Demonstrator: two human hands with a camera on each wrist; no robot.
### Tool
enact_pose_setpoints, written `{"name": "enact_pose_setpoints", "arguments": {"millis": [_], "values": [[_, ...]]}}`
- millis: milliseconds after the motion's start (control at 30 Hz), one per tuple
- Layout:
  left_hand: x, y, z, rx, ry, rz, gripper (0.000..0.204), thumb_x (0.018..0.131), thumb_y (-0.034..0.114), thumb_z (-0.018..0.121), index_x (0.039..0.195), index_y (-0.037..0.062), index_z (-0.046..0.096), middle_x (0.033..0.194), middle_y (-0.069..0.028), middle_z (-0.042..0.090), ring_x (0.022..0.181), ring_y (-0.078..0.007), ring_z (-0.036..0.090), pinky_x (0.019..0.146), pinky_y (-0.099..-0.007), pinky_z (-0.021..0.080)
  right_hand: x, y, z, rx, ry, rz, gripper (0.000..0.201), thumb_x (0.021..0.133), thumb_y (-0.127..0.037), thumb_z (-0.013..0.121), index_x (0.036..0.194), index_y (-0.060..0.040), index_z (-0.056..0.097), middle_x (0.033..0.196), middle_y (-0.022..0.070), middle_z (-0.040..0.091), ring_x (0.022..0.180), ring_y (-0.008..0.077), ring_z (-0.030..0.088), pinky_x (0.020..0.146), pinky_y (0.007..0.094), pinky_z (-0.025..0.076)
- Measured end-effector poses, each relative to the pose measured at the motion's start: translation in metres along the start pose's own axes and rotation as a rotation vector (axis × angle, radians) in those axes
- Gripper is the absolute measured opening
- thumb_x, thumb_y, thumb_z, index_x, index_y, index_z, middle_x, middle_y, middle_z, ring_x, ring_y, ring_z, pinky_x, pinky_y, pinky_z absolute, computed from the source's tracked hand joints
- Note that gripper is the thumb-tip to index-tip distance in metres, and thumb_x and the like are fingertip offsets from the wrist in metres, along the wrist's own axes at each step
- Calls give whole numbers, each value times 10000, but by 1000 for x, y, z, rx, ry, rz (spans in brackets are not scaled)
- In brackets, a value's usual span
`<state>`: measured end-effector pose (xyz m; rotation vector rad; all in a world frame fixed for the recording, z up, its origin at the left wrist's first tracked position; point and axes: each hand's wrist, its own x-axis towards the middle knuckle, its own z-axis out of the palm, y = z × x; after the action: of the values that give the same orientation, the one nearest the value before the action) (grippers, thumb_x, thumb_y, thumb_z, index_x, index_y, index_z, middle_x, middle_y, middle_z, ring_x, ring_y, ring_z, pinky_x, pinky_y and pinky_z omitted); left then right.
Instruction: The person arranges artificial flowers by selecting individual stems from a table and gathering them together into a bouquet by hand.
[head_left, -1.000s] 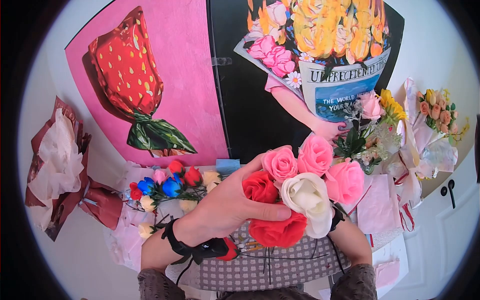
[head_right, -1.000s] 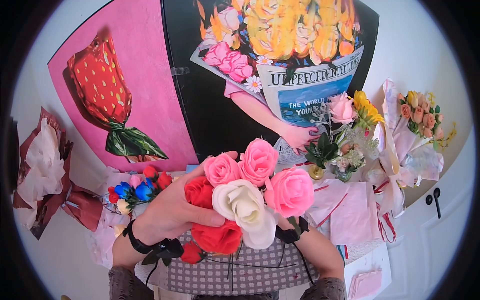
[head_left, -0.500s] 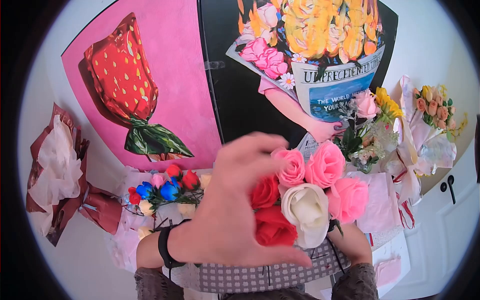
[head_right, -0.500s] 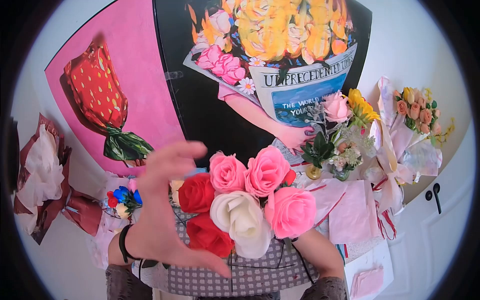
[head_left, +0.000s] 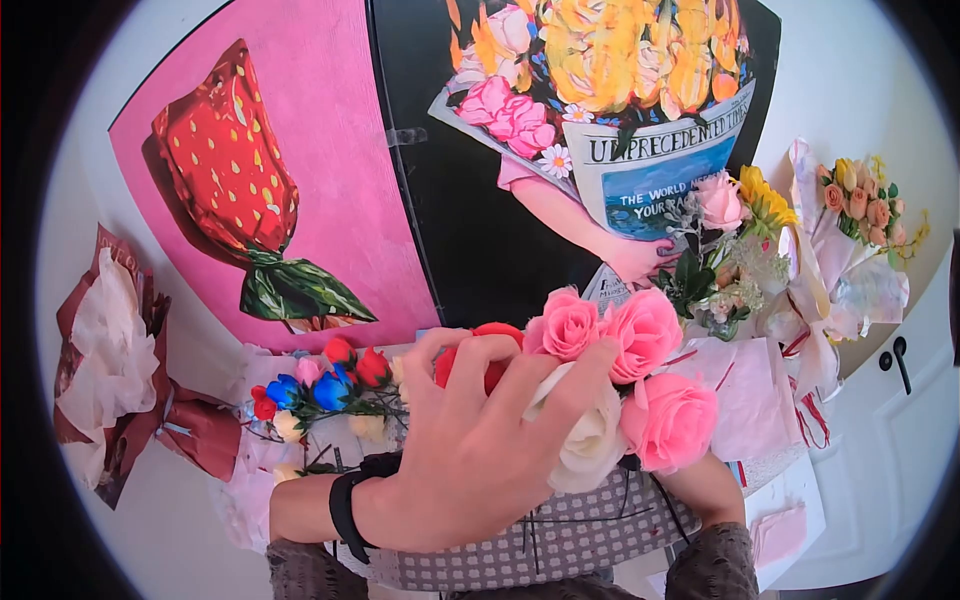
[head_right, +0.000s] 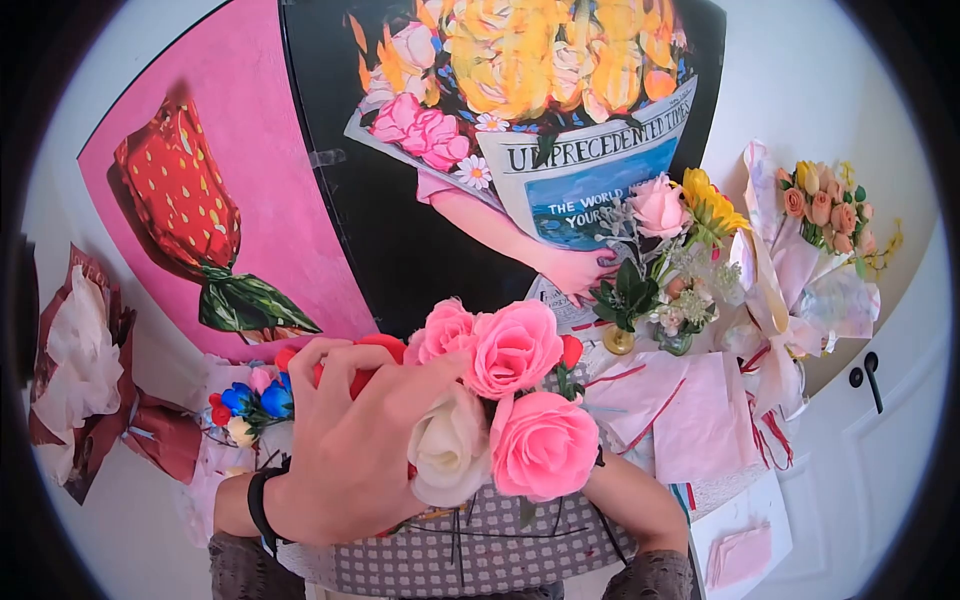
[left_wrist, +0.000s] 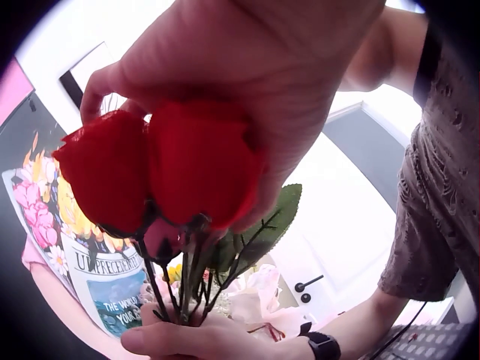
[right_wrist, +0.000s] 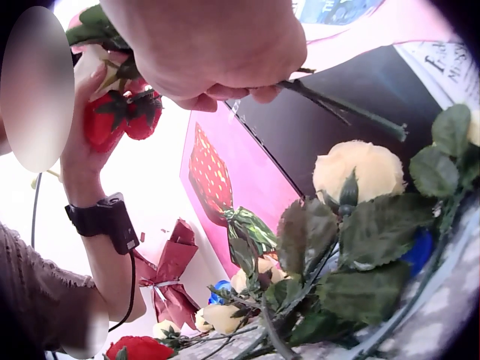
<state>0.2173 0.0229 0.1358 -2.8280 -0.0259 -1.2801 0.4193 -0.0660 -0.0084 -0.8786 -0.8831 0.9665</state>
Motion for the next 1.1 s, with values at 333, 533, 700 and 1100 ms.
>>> {"name": "enact_pose_setpoints", "arguments": {"millis": [333, 533, 700, 1100], "values": [[5, -10, -12, -418, -115, -111, 716, 579, 116, 822, 1243, 134, 553, 958, 11, 601, 947, -210, 539, 872, -421, 316, -2, -1, -10, -119, -12, -29, 514, 988, -116, 450, 1456, -74, 243, 1456, 83, 317, 1343, 176, 323, 1118, 308, 286], [8, -7, -17, -421, -196, -126, 728, 624, 101, 802, 1295, 148, 523, 931, -8, 601, 947, -195, 563, 912, -423, 314, -1, -1, -13, -192, -23, -44, 513, 982, -117, 457, 1451, -70, 252, 1450, 89, 324, 1337, 183, 330, 1113, 309, 291], [9, -9, -20, -392, -272, -53, 776, 611, 153, 829, 1314, 144, 500, 1062, -40, 563, 1016, -214, 535, 932, -419, 309, -1, -3, -14, -256, -38, -57, 512, 978, -117, 462, 1446, -67, 260, 1445, 93, 329, 1331, 189, 337, 1109, 310, 296], [-1, -40, -13, -1364, -619, -702, 1101, 736, 298, 837, 1443, 37, 34, 1328, -178, 462, 1174, -208, 510, 1028, -349, 397, 5, -3, -9, -391, -96, -83, 510, 968, -119, 476, 1434, -59, 278, 1432, 104, 343, 1317, 203, 352, 1099, 314, 307]]}}
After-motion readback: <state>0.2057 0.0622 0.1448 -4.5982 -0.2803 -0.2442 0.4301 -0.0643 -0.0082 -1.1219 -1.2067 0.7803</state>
